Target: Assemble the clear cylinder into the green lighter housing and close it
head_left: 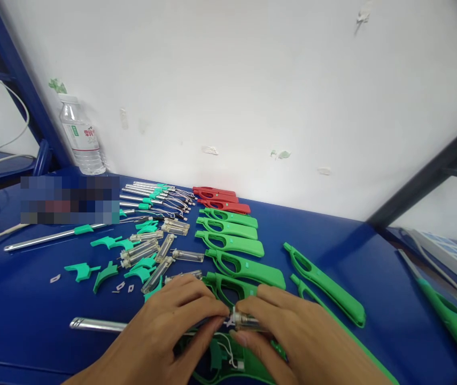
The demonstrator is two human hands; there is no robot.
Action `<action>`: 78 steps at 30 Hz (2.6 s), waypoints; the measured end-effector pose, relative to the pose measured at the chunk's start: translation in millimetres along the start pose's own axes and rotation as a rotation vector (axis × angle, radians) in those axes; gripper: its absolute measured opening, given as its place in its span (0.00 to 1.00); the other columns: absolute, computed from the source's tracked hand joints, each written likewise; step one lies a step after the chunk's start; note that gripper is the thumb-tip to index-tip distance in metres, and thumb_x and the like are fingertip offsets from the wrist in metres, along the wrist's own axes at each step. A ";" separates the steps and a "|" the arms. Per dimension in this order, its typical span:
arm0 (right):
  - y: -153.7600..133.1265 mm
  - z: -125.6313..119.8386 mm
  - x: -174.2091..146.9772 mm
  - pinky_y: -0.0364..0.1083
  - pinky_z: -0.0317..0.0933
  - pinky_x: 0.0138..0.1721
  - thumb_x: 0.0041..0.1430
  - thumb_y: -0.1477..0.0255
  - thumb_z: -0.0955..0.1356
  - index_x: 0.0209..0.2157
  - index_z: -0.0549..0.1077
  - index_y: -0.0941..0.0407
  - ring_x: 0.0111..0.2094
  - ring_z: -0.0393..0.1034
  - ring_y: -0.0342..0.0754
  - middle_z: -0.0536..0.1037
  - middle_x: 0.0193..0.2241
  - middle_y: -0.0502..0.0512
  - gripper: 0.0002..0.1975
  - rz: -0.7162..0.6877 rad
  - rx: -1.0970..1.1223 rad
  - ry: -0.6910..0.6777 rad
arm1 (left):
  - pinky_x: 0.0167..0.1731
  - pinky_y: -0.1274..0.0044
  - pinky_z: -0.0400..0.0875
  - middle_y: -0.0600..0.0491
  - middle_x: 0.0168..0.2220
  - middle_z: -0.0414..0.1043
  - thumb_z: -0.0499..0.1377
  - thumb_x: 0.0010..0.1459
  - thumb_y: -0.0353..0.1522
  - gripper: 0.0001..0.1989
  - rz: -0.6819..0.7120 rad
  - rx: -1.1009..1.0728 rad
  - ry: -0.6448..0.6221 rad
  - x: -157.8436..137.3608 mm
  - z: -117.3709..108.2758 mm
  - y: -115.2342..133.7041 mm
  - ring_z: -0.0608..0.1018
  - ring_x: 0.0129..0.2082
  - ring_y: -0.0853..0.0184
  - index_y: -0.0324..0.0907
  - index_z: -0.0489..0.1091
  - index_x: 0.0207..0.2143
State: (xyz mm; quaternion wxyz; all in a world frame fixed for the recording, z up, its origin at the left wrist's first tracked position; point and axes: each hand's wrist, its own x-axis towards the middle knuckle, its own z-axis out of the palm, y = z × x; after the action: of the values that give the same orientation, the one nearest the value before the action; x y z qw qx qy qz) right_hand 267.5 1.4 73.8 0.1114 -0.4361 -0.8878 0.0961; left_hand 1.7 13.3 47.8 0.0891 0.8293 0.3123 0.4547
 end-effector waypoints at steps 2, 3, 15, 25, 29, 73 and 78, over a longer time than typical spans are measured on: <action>0.3 -0.6 -0.5 0.52 0.83 0.45 0.78 0.83 0.77 0.53 0.88 0.45 0.47 0.96 0.55 0.95 0.48 0.43 0.17 -0.006 -0.008 0.015 | 0.51 0.90 0.84 0.66 0.43 0.90 0.59 0.91 0.27 0.15 0.010 -0.007 0.010 -0.2 0.3 0.2 0.91 0.41 0.78 0.53 0.83 0.53; 0.6 -1.0 -1.0 0.52 0.83 0.44 0.78 0.83 0.78 0.53 0.88 0.45 0.47 0.96 0.54 0.95 0.48 0.43 0.17 -0.015 -0.010 0.030 | 0.52 0.90 0.83 0.66 0.43 0.90 0.59 0.91 0.27 0.15 0.013 -0.005 0.011 -0.3 0.3 0.3 0.91 0.41 0.78 0.53 0.83 0.53; -1.9 -4.0 -1.9 0.46 0.84 0.46 0.77 0.84 0.79 0.51 0.87 0.47 0.46 0.96 0.52 0.95 0.46 0.44 0.15 -0.038 -0.024 0.077 | 0.50 0.89 0.84 0.65 0.43 0.89 0.58 0.92 0.27 0.15 0.029 0.016 -0.012 -2.2 1.2 0.0 0.90 0.41 0.76 0.53 0.82 0.53; -1.9 -2.6 1.0 0.50 0.80 0.43 0.75 0.83 0.80 0.49 0.89 0.46 0.44 0.95 0.54 0.94 0.44 0.43 0.15 -0.038 -0.028 0.061 | 0.51 0.89 0.83 0.64 0.44 0.89 0.55 0.94 0.28 0.16 0.050 0.032 -0.005 -0.3 1.8 -0.4 0.90 0.42 0.76 0.52 0.80 0.54; -3.1 -3.1 2.6 0.49 0.80 0.43 0.74 0.84 0.80 0.48 0.89 0.46 0.44 0.95 0.53 0.94 0.43 0.43 0.15 -0.029 -0.022 0.065 | 0.53 0.88 0.83 0.63 0.45 0.89 0.54 0.93 0.26 0.16 0.076 0.044 -0.025 -2.2 1.5 0.0 0.90 0.43 0.75 0.51 0.80 0.55; -2.7 -10.2 -3.9 0.44 0.84 0.46 0.77 0.84 0.75 0.49 0.87 0.45 0.45 0.97 0.52 0.97 0.44 0.44 0.16 0.003 -0.020 -0.001 | 0.46 0.86 0.81 0.65 0.42 0.87 0.57 0.90 0.24 0.16 0.006 0.005 -0.028 -4.8 4.5 -4.1 0.88 0.40 0.74 0.53 0.80 0.50; -2.8 -9.9 -1.8 0.44 0.83 0.45 0.75 0.84 0.76 0.47 0.86 0.46 0.43 0.97 0.52 0.97 0.42 0.44 0.16 -0.011 -0.020 0.016 | 0.45 0.84 0.81 0.63 0.42 0.87 0.58 0.87 0.22 0.17 0.013 0.000 -0.031 -5.2 2.5 -4.1 0.87 0.39 0.73 0.52 0.80 0.50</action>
State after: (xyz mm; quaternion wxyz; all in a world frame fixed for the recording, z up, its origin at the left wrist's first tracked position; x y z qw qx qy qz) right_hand 269.3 -1.0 83.8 0.1144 -0.4331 -0.8902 0.0830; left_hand -0.1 13.7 40.9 0.0908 0.8382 0.3057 0.4425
